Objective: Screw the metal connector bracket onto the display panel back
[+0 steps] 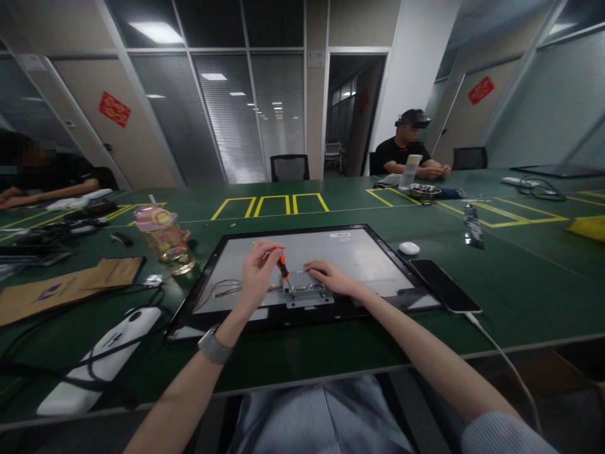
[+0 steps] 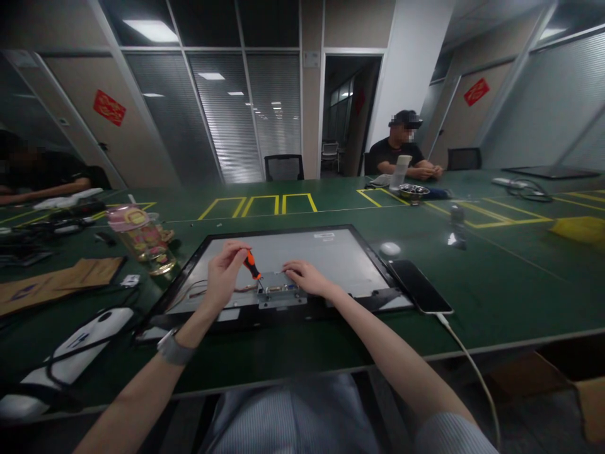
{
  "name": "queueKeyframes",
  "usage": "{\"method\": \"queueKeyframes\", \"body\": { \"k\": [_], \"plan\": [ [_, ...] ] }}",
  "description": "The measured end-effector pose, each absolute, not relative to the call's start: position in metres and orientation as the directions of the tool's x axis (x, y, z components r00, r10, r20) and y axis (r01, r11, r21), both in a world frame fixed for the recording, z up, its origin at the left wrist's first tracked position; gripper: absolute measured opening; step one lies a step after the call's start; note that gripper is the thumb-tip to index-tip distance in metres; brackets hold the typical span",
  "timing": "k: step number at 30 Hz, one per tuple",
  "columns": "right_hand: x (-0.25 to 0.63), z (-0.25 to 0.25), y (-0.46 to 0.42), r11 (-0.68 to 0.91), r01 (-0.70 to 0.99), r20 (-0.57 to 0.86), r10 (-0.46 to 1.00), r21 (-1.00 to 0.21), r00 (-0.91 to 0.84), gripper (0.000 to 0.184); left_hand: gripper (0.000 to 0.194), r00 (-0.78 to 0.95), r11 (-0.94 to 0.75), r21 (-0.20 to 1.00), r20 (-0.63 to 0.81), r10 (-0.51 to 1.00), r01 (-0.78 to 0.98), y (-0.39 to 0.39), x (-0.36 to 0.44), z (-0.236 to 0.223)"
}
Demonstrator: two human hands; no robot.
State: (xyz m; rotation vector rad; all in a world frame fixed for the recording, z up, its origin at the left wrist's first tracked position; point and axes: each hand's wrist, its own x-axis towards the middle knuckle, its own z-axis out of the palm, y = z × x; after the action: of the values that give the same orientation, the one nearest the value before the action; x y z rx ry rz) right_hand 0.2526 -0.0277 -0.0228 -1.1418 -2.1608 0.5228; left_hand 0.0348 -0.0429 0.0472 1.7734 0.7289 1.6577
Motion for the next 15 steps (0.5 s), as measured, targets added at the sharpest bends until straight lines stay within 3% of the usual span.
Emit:
{"method": "queueKeyframes", "body": {
  "k": [6, 11, 15],
  "plan": [
    [0.2525, -0.0242, -0.0280, 0.549, 0.594, 0.344, 0.834, -0.588, -0.431, 0.032, 0.026, 0.124, -0.621, 0.778, 0.628, 0.769, -0.094, -0.0432, 0.0345, 0.0445],
    [0.2519, -0.0233, -0.0298, 0.550, 0.590, 0.343, 0.833, -0.590, -0.433, 0.032, 0.016, 0.041, -0.692, 0.721, 0.691, 0.722, 0.041, -0.0450, 0.0364, 0.0466],
    [0.2520, -0.0225, -0.0304, 0.546, 0.606, 0.329, 0.836, -0.579, -0.440, 0.035, 0.018, 0.044, -0.675, 0.733, 0.674, 0.737, 0.088, -0.0461, 0.0350, 0.0483]
  ]
}}
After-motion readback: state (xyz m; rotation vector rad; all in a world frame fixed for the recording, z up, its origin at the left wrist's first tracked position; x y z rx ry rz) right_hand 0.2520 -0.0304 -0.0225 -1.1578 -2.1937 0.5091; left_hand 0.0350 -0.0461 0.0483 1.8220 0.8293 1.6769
